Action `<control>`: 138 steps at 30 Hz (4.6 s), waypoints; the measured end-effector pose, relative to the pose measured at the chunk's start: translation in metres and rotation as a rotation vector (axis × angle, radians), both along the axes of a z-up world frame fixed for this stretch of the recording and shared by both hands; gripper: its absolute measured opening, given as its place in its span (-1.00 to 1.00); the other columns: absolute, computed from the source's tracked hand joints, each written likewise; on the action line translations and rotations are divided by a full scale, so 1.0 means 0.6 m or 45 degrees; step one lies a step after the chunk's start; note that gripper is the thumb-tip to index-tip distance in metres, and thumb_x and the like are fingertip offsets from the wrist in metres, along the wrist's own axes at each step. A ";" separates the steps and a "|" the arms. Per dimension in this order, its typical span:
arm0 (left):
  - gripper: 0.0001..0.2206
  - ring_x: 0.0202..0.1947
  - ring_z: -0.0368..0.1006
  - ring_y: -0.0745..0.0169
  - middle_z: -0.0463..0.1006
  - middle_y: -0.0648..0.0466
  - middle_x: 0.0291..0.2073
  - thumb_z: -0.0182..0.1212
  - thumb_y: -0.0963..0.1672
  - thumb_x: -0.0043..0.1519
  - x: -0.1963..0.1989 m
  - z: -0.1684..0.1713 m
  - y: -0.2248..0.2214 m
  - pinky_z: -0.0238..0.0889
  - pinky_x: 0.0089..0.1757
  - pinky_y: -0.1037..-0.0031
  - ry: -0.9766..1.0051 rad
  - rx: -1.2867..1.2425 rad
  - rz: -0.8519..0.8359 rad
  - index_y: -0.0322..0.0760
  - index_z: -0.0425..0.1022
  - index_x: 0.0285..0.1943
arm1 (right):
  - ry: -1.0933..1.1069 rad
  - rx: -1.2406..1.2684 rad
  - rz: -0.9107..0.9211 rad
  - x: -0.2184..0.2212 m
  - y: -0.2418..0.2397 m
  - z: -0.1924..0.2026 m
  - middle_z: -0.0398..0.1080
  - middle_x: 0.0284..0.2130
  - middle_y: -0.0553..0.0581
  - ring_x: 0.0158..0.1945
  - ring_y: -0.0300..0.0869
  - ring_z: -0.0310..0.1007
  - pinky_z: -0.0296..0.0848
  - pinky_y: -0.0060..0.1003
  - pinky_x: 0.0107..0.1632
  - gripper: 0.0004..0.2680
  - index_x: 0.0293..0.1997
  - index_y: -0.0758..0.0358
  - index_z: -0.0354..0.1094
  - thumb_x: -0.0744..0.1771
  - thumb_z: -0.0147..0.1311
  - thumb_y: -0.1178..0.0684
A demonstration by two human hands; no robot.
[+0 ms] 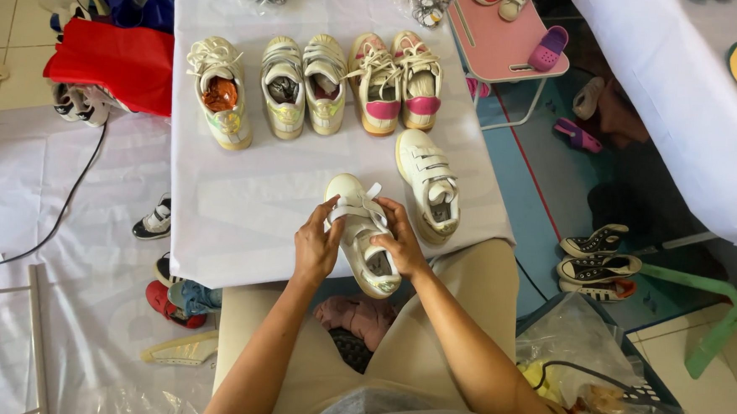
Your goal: Adjusting and fastening velcro straps on multiple pairs of white sneakers.
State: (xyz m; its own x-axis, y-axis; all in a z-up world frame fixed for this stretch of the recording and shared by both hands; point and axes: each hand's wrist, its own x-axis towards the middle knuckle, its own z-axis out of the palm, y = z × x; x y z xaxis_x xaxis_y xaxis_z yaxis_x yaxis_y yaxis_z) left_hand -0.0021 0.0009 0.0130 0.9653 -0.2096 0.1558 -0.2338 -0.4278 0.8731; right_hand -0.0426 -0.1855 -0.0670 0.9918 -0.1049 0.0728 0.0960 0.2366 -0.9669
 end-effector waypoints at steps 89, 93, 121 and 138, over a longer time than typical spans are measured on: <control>-0.70 0.02 0.25 0.03 0.23 0.09 -0.16 0.14 -0.22 0.06 0.030 -0.092 -0.048 0.51 -0.29 0.14 -0.334 0.256 0.056 -0.17 0.25 -0.04 | -0.134 -0.333 0.003 -0.018 0.012 0.043 0.13 0.32 0.38 0.41 0.17 0.07 0.04 0.25 0.37 -0.62 0.14 0.23 0.36 0.19 0.17 0.19; -0.69 0.04 0.25 0.06 0.23 0.12 -0.19 0.20 -0.16 0.06 0.044 -0.085 -0.051 0.50 -0.20 0.20 -0.306 0.420 -0.003 -0.13 0.25 -0.04 | -0.131 -0.362 -0.004 -0.015 0.005 0.025 0.13 0.32 0.42 0.41 0.20 0.07 0.01 0.22 0.38 -0.61 0.16 0.26 0.34 0.20 0.17 0.18; -0.69 0.01 0.30 0.02 0.34 0.10 -0.21 0.22 -0.13 0.19 0.039 -0.068 -0.054 0.52 -0.22 0.07 -0.195 0.462 -0.016 -0.10 0.21 0.05 | -0.105 -0.266 0.033 -0.008 -0.003 0.024 0.18 0.27 0.33 0.35 0.06 0.16 0.12 0.12 0.34 -0.60 0.17 0.27 0.30 0.21 0.20 0.18; -0.80 -0.02 0.34 0.15 0.35 0.19 -0.26 0.13 -0.15 0.26 0.042 -0.068 -0.059 0.50 -0.24 0.20 -0.298 0.586 0.060 -0.03 0.28 0.03 | -0.083 -0.231 0.023 -0.009 -0.008 -0.004 0.19 0.27 0.31 0.36 0.02 0.12 0.04 0.10 0.37 -0.58 0.20 0.28 0.30 0.20 0.17 0.19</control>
State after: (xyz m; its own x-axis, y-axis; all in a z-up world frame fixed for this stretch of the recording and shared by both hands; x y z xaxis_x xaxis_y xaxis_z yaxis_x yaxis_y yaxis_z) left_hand 0.0230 -0.0346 -0.0278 0.9257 -0.2646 0.2702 -0.3715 -0.7700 0.5188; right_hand -0.0482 -0.1905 -0.0693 0.9860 -0.0664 0.1530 0.1571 0.0612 -0.9857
